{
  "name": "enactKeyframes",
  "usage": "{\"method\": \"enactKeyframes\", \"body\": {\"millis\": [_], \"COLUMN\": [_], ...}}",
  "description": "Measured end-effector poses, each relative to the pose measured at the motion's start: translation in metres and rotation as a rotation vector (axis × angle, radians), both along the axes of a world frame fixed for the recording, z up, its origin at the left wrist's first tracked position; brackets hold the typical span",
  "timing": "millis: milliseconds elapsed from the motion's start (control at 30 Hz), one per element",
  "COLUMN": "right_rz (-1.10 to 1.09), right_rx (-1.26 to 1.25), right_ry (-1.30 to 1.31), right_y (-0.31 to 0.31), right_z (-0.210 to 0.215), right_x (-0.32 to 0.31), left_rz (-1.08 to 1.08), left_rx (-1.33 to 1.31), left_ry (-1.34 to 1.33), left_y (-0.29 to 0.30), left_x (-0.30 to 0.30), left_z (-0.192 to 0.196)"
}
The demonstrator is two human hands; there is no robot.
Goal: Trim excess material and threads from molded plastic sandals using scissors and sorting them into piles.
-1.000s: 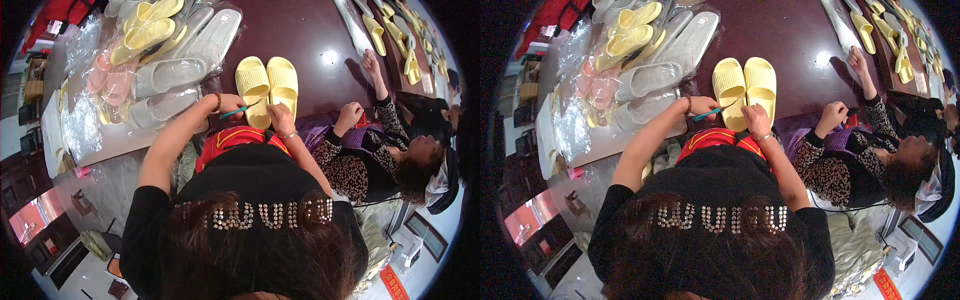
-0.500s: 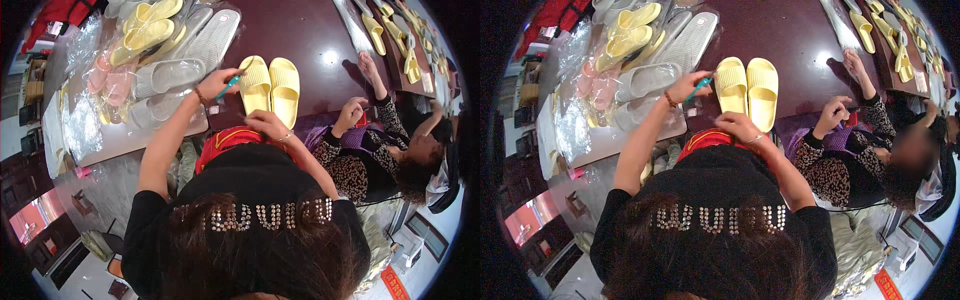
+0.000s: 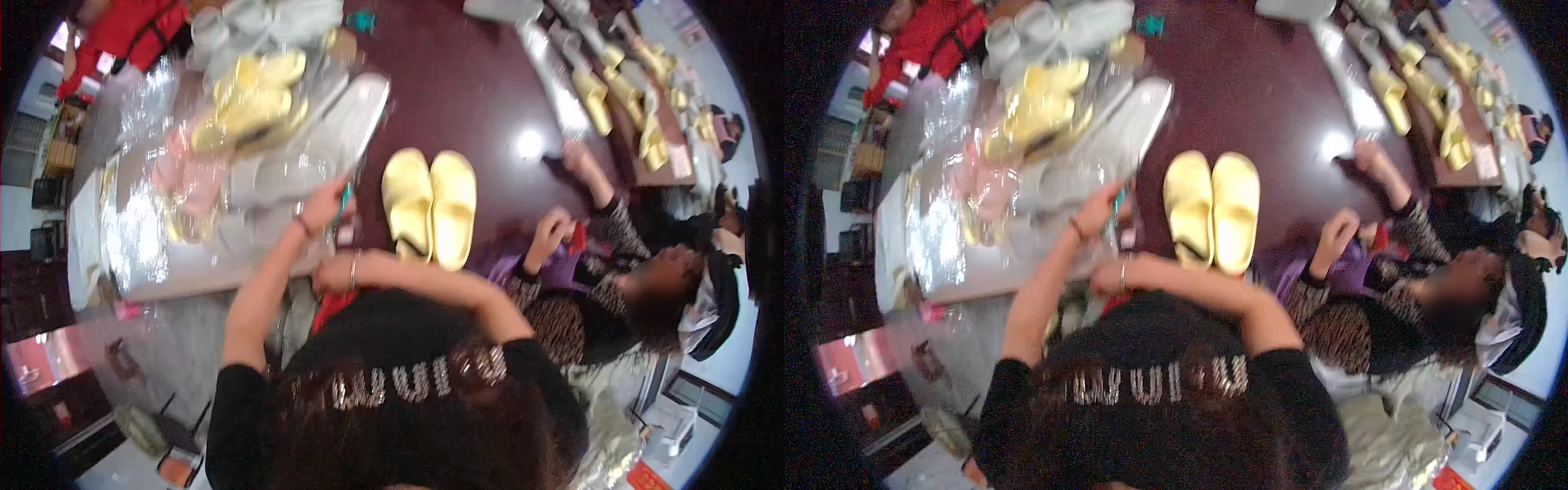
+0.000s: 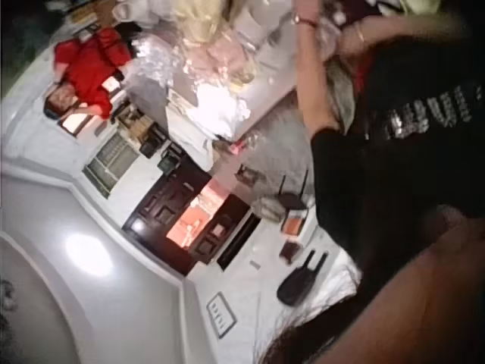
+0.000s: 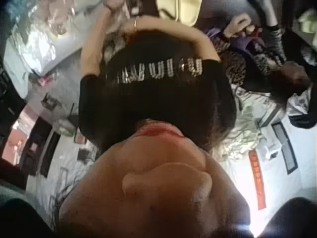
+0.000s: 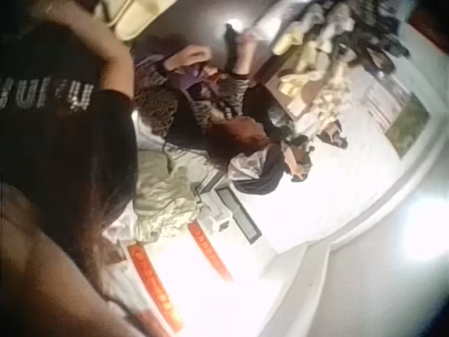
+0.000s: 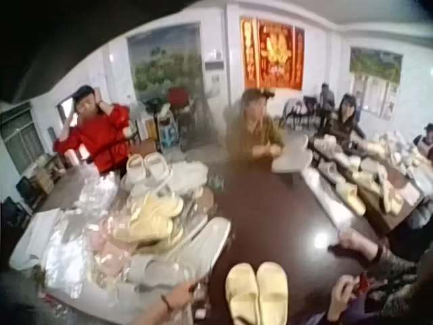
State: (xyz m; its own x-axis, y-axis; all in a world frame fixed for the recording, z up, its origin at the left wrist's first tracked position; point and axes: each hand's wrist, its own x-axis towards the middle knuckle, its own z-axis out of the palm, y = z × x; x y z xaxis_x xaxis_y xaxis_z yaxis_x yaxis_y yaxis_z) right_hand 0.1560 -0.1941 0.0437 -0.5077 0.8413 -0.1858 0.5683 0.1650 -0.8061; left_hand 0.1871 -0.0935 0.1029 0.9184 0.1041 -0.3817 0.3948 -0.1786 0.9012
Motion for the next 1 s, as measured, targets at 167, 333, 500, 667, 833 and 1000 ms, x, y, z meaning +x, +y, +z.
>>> {"method": "enactKeyframes", "body": {"millis": [167,333,500,667,833,1000], "right_rz": [-0.207,-1.068,-1.459,-1.59,-1.932,-1.88], "right_rx": [0.228,-0.247,-0.046,-0.235,-0.108,0.386], "right_ry": [0.26,-0.021,-0.498,-0.657,-0.592,-0.552], "right_y": [-0.037,-0.119,-0.193,-0.149,-0.113,-0.115], "right_z": [0.064,0.062,-0.02,-0.029,-0.066,-0.023], "right_x": [0.051,0.124,0.129,0.123,0.151,0.198], "left_rz": [-0.025,0.034,0.036,0.048,0.024,0.222], "left_rx": [0.139,0.116,0.163,0.068,0.054,0.006], "left_ry": [-0.079,-0.159,-0.113,-0.129,-0.154,-0.265], "left_y": [-0.014,-0.016,-0.029,-0.047,-0.058,-0.047], "left_x": [0.007,0.01,0.014,0.013,0.009,-0.004], "left_z": [-0.03,-0.082,-0.089,-0.087,-0.089,-0.074]}}
